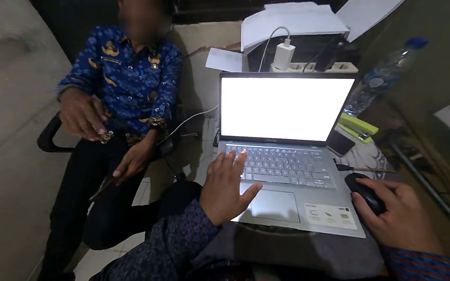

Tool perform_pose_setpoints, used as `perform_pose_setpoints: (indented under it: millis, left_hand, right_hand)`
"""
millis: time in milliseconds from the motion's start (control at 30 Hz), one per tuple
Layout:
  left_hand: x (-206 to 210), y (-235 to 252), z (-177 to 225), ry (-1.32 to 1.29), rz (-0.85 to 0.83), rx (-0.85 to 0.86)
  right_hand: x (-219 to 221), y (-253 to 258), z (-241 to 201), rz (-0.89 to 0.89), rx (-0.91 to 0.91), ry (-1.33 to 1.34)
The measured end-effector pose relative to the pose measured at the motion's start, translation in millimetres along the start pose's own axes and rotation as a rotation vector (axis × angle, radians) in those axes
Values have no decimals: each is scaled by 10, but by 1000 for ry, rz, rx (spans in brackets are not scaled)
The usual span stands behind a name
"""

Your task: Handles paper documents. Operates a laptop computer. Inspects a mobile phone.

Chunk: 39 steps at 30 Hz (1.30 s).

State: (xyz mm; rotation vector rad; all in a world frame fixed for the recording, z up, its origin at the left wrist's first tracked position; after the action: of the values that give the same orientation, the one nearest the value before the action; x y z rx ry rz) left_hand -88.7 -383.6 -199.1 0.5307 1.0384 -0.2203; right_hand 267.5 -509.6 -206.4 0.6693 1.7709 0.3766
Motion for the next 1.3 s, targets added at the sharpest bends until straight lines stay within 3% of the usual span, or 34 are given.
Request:
perform_pose_setpoints:
  millis: [1300]
  left_hand:
    - [13,11,2,17,-17,-2]
  right_hand:
    - [1,30,-4,-17,7,1]
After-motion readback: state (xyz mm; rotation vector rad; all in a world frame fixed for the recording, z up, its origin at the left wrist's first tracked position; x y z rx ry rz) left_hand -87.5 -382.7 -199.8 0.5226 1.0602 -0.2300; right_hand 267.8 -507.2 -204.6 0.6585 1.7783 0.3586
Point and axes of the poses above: each hand's wrist, its own y-axis towards the middle knuckle, its own x-axis out of the palm, z = x × y, the point moved 7 cm from there along y, towards the middle knuckle, and after that the axes turned 5 degrees about z, right-handed, at the moved point
